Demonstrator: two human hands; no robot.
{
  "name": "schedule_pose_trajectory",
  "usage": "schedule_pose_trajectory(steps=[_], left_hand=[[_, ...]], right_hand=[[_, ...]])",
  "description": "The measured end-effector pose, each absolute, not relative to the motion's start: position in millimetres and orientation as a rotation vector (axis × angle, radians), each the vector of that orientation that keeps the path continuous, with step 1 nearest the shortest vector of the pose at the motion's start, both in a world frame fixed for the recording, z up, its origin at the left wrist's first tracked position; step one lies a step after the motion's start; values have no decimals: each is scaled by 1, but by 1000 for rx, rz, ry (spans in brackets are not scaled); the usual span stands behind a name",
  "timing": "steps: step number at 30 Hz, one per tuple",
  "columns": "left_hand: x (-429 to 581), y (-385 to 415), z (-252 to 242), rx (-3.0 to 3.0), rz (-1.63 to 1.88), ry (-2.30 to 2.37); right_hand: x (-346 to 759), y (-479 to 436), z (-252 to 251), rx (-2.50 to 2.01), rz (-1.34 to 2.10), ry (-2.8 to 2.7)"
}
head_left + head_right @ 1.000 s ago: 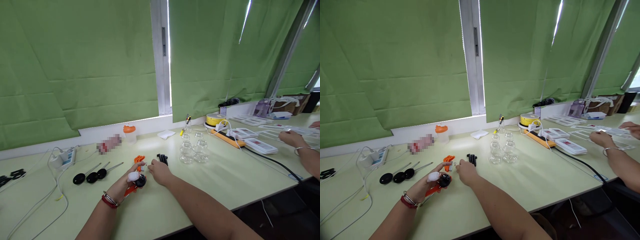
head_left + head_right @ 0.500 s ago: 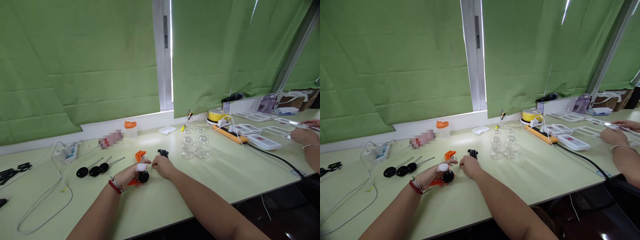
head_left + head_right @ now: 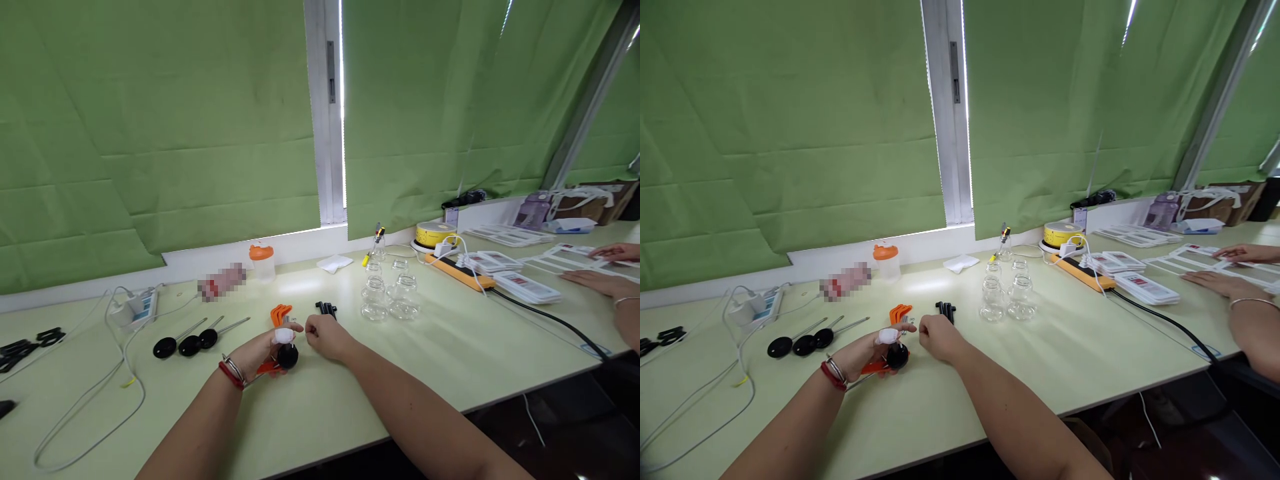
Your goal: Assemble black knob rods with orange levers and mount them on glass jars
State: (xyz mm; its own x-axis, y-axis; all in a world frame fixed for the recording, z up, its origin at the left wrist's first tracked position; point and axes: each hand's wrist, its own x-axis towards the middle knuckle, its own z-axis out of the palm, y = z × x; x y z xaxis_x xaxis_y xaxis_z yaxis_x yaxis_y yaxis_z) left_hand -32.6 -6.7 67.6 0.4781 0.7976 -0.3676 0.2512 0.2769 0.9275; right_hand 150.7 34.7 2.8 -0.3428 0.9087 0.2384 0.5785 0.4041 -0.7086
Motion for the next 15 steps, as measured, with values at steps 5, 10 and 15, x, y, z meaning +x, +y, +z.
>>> schedule_pose_trajectory(steps=[5, 10, 15], left_hand=[[-35, -4, 65, 1282, 478, 1008], [-36, 0, 61, 1286, 469, 980], [-33, -1, 62, 1312, 458, 953]], right_hand=[[152, 29, 12, -1092, 1014, -1857], [152, 24, 17, -760, 1523, -1497], [148, 19, 20, -726, 1528, -1477]])
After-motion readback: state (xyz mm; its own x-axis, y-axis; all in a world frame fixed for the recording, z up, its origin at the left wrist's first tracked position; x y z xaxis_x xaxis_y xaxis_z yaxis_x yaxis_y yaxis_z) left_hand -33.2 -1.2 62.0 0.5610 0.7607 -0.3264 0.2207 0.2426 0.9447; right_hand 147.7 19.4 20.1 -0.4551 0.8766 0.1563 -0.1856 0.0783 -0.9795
